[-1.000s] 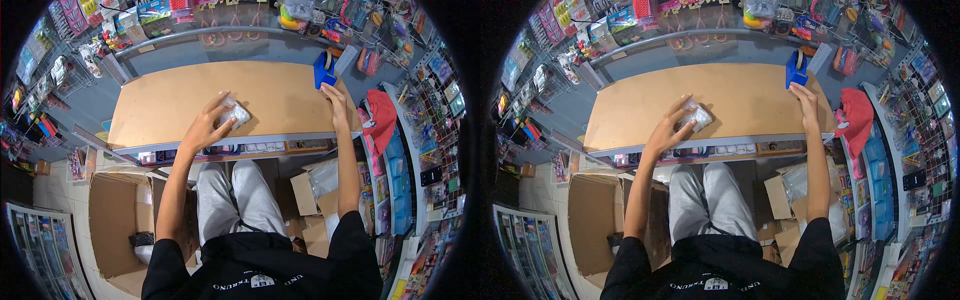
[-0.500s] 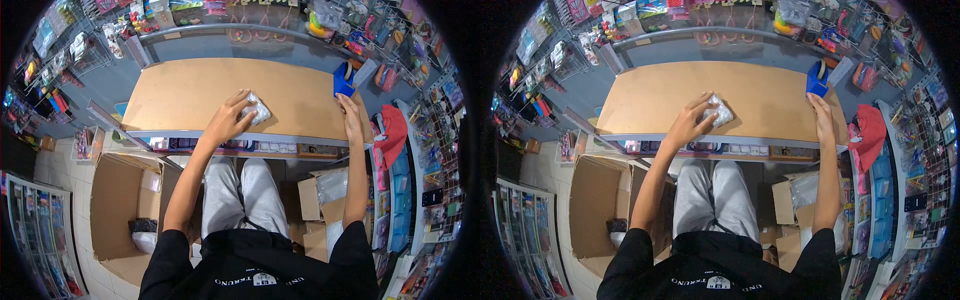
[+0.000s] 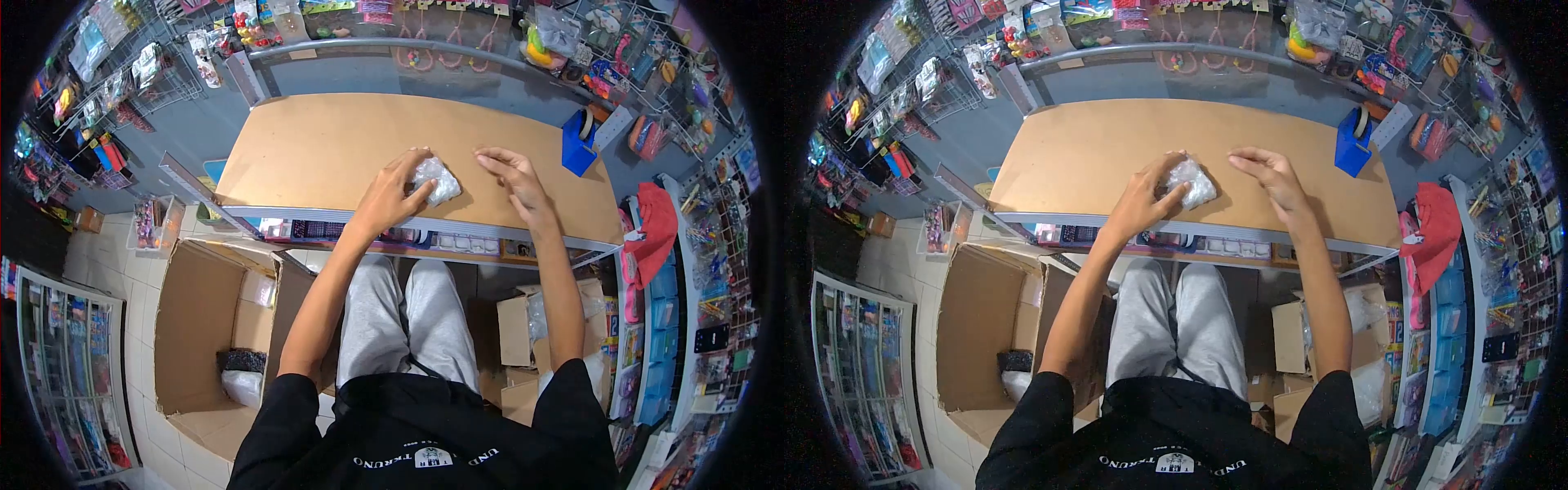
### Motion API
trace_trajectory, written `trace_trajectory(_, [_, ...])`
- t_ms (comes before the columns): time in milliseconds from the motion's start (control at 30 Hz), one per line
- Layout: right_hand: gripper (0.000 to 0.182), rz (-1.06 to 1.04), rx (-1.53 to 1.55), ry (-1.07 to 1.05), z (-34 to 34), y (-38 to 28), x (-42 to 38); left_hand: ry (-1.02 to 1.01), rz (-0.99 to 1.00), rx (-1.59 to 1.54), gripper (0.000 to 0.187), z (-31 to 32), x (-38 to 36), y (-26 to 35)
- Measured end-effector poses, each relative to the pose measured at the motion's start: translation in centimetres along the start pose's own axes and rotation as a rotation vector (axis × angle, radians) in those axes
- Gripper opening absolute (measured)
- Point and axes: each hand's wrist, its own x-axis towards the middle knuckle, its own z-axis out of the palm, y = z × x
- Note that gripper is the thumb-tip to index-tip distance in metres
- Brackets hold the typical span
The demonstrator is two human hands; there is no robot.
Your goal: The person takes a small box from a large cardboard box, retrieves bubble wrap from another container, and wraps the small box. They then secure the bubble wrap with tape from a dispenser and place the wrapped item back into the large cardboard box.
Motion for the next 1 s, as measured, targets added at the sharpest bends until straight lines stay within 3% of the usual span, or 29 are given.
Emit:
trace_trajectory(200, [0.020, -0.072, 0.016, -0.146, 2.9, 1.3, 1.3, 0.024, -0.013, 0.005, 0.052, 0.4, -0.1, -0.5])
trace_trajectory(700, [0.020, -0.089, -0.098, -0.210, 3.5, 3.6, 3.1, 0.062, 0.062, -0.006, 0.036, 0.6, 0.0, -0.8])
trace_trajectory(800, [0.017, -0.128, -0.088, -0.175, 3.9, 3.8, 3.3, -0.013, -0.043, -0.014, 0.038, 0.1, -0.1, -0.2])
trace_trajectory(1000, [0.017, -0.203, -0.112, -0.134, 4.6, 4.1, 3.5, 0.001, 0.052, 0.016, 0.050, 0.1, 0.0, -0.3])
